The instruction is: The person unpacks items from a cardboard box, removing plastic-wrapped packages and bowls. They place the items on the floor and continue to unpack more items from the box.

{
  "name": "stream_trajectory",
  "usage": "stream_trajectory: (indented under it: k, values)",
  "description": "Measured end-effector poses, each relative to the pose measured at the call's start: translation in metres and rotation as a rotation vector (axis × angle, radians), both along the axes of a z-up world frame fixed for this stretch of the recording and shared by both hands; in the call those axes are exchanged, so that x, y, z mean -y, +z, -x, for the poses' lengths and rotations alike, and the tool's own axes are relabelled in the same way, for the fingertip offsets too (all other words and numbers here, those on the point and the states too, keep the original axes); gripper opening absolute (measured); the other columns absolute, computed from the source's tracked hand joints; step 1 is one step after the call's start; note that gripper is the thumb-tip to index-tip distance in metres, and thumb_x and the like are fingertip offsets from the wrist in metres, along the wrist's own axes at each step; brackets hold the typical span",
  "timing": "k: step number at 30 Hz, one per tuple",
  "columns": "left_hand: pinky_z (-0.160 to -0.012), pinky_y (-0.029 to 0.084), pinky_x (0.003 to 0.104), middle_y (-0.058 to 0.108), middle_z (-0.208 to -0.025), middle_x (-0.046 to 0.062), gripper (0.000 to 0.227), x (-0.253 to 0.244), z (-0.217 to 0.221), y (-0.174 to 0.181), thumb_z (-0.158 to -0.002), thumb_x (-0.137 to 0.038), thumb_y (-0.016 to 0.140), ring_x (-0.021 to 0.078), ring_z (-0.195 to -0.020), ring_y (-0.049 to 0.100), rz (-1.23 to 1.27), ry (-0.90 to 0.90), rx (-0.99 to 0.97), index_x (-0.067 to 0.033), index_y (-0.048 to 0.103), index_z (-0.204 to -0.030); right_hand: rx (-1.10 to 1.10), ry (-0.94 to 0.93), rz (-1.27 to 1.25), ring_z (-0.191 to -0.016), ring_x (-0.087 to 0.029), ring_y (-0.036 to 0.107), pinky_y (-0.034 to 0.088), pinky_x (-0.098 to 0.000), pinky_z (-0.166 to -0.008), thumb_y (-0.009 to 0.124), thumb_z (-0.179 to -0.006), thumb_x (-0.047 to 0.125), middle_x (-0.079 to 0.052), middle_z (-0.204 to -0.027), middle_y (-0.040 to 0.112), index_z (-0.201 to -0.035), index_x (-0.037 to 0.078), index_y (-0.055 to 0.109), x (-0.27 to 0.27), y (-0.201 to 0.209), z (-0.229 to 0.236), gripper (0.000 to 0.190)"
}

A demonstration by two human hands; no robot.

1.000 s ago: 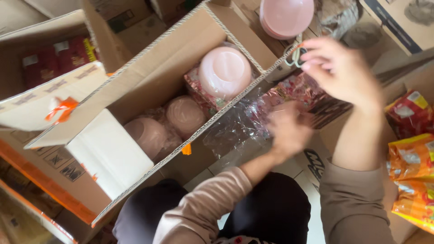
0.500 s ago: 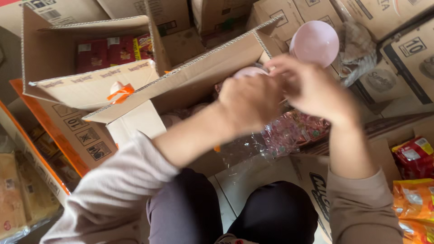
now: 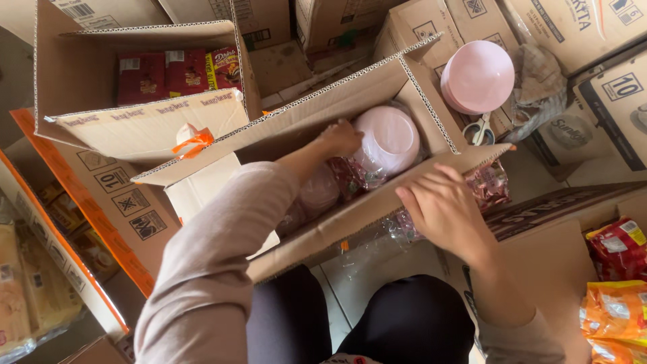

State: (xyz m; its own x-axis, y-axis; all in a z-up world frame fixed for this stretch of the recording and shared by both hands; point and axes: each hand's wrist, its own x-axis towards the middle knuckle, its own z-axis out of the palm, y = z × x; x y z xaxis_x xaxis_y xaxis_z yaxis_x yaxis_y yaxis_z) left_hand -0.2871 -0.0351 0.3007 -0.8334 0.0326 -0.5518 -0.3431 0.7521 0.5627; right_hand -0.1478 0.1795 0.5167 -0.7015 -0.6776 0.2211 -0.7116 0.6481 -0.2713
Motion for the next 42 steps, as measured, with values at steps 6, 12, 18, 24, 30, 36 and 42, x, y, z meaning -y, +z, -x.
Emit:
stream_trajectory:
  k: [6, 12, 18, 24, 30, 36, 42]
  values:
    - [-0.123, 0.017, 0.052, 0.008, -0.165, 0.032, 0.133, -0.05, -0.002, -0.042, -0.081, -0.084, 0.052, 0.0483, -0.155, 0.005, -0.15, 0.275, 0.087, 0.0105, 0.0, -0.157, 0.025, -0.046, 0.063, -0.09, -0.028, 0.071, 0.044, -0.048, -0.106, 0.056, -0.101, 0.018, -0.011, -0.091, 0.075, -0.09, 0.003, 0.074, 0.0, -0.006, -0.005, 0.026]
    - [-0.12, 0.013, 0.057, -0.017, -0.163, 0.037, 0.154, -0.071, -0.004, -0.051, -0.071, -0.085, 0.069, 0.053, -0.151, -0.006, -0.179, 0.651, 0.107, 0.0131, -0.014, -0.156, -0.021, 0.02, 0.094, -0.08, -0.023, 0.07, 0.036, -0.05, -0.104, 0.06, -0.097, 0.022, -0.006, -0.08, 0.075, -0.079, 0.006, 0.075, 0.012, -0.009, 0.007, 0.027]
    - [-0.099, 0.051, 0.046, 0.059, -0.126, 0.025, 0.104, -0.034, -0.008, -0.111, -0.073, -0.083, 0.053, 0.0356, -0.118, 0.063, -0.31, 0.912, 0.081, 0.006, 0.052, -0.127, -0.085, 0.124, 0.177, -0.066, -0.02, 0.07, 0.041, -0.0454, -0.093, 0.063, -0.098, 0.025, -0.004, -0.071, 0.074, -0.073, 0.009, 0.076, 0.01, -0.013, 0.02, 0.033]
    - [-0.071, 0.059, 0.047, 0.074, -0.076, 0.021, 0.078, -0.014, -0.007, -0.127, -0.097, -0.067, 0.045, 0.0345, -0.076, 0.077, -0.193, 0.814, -0.249, 0.0039, 0.076, -0.085, -0.126, 0.201, 0.267, -0.065, -0.021, 0.07, 0.045, -0.0395, -0.078, 0.065, -0.1, 0.031, -0.005, -0.071, 0.074, -0.073, 0.009, 0.075, 0.001, -0.022, 0.024, 0.036]
    - [-0.062, 0.06, 0.043, 0.072, -0.063, 0.016, 0.066, -0.011, -0.011, -0.016, -0.097, -0.058, 0.053, 0.0285, -0.06, 0.073, -0.192, 0.586, -0.431, -0.0026, 0.077, -0.071, -0.147, 0.169, 0.245, -0.057, -0.026, 0.067, 0.045, -0.0437, -0.074, 0.065, -0.095, 0.045, -0.007, -0.058, 0.069, -0.057, 0.01, 0.07, -0.001, -0.035, 0.022, 0.052]
    - [-0.058, 0.055, 0.045, 0.066, -0.06, 0.019, 0.06, -0.041, -0.04, 0.124, -0.098, -0.054, 0.06, 0.0293, -0.055, 0.07, -0.042, 0.375, -0.656, -0.0028, 0.071, -0.068, -0.188, 0.082, 0.218, -0.048, -0.027, 0.063, 0.047, -0.041, -0.078, 0.062, -0.096, 0.047, -0.011, -0.051, 0.064, -0.054, 0.013, 0.069, 0.006, -0.035, 0.028, 0.054]
    - [-0.05, 0.049, 0.048, 0.061, -0.057, 0.015, 0.051, -0.05, -0.106, 0.232, -0.101, -0.045, 0.062, 0.0382, -0.053, 0.062, 0.428, 0.003, -1.003, -0.0081, 0.07, -0.067, -0.215, 0.182, 0.446, -0.063, -0.021, 0.067, 0.048, -0.041, -0.082, 0.069, -0.094, 0.029, -0.005, -0.063, 0.07, -0.063, 0.012, 0.07, 0.007, -0.045, 0.027, 0.036]
